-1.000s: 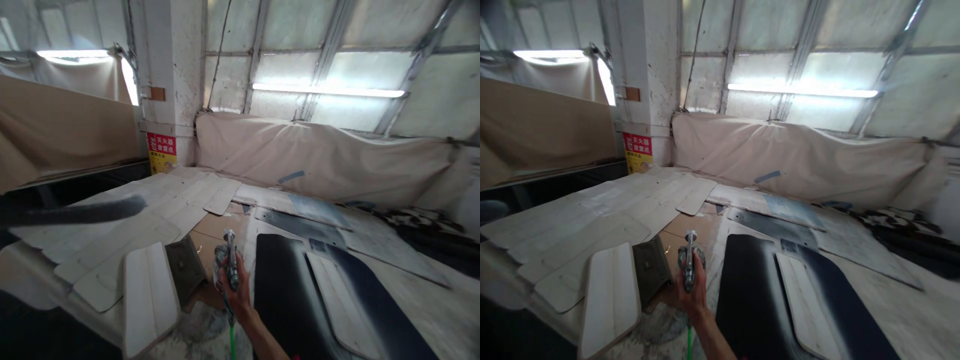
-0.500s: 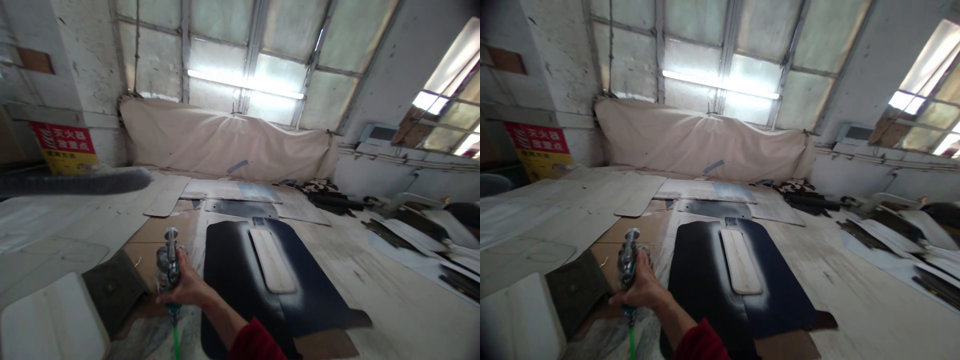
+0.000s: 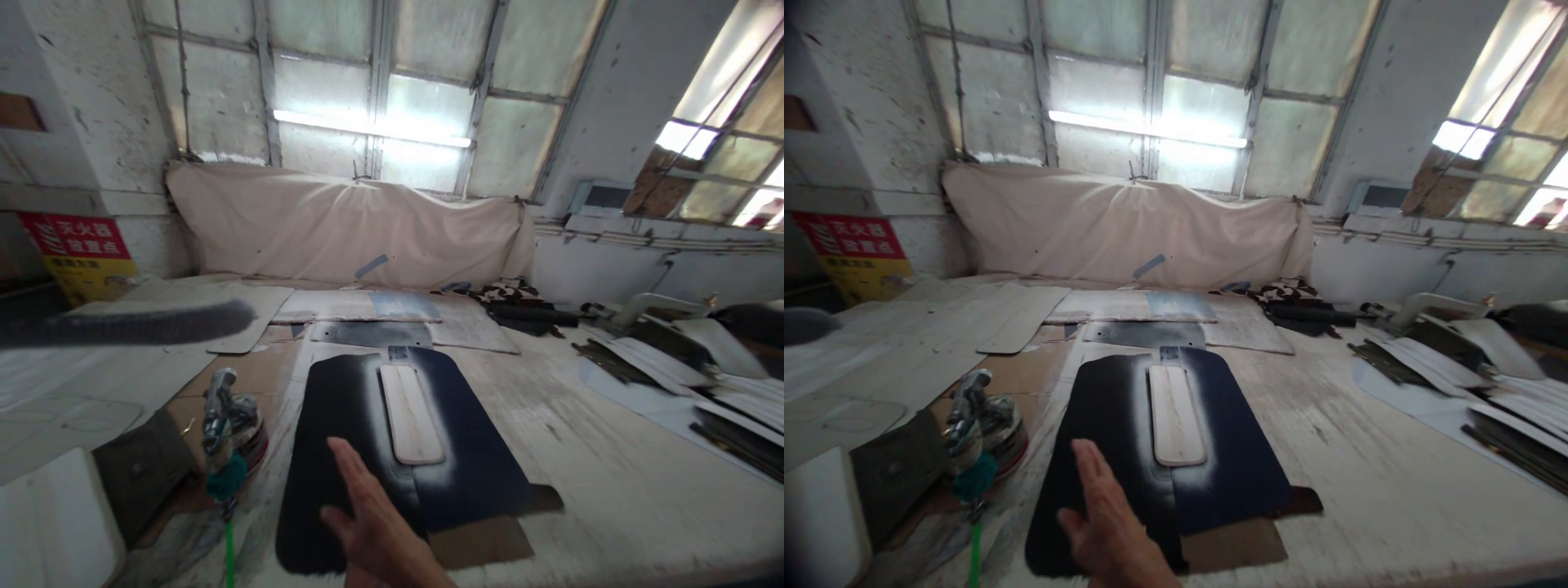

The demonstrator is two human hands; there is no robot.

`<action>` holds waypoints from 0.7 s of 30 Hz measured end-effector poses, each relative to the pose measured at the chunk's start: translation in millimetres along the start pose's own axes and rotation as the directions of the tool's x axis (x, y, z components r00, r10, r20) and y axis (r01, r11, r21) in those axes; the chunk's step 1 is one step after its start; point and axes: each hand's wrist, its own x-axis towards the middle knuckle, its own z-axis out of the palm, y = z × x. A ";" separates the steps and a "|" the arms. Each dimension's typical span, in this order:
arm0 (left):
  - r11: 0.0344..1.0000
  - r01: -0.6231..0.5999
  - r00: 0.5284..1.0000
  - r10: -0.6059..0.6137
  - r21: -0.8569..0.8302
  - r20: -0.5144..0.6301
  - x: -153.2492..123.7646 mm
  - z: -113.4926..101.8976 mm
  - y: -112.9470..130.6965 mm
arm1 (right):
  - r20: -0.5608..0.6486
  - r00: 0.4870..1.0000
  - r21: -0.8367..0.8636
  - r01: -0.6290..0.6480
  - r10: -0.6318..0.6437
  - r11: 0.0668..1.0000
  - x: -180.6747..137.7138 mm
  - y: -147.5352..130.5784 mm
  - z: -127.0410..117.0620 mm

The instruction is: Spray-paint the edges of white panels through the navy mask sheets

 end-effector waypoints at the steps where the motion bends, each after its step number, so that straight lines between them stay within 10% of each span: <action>1: 1.000 0.019 0.998 -0.020 0.010 0.052 10.2 7.8 7.4 | -0.091 0.993 -0.031 -0.072 0.069 0.997 -17.6 31.2 -16.0; 5: 0.994 0.010 0.971 -0.035 0.105 0.237 31.2 9.7 22.6 | -0.424 0.905 -0.389 -0.147 -0.035 0.910 -70.8 169.2 -62.7; 9: 0.989 -0.049 0.976 0.018 0.140 0.216 38.2 -14.6 36.6 | -0.326 0.942 -0.675 -0.176 -0.076 0.716 -101.3 249.7 -72.4; 21: 0.966 0.245 0.945 -0.256 -0.077 -0.202 110.2 -130.1 11.3 | -0.187 0.981 -0.677 -0.160 0.043 0.718 -100.8 244.2 -87.8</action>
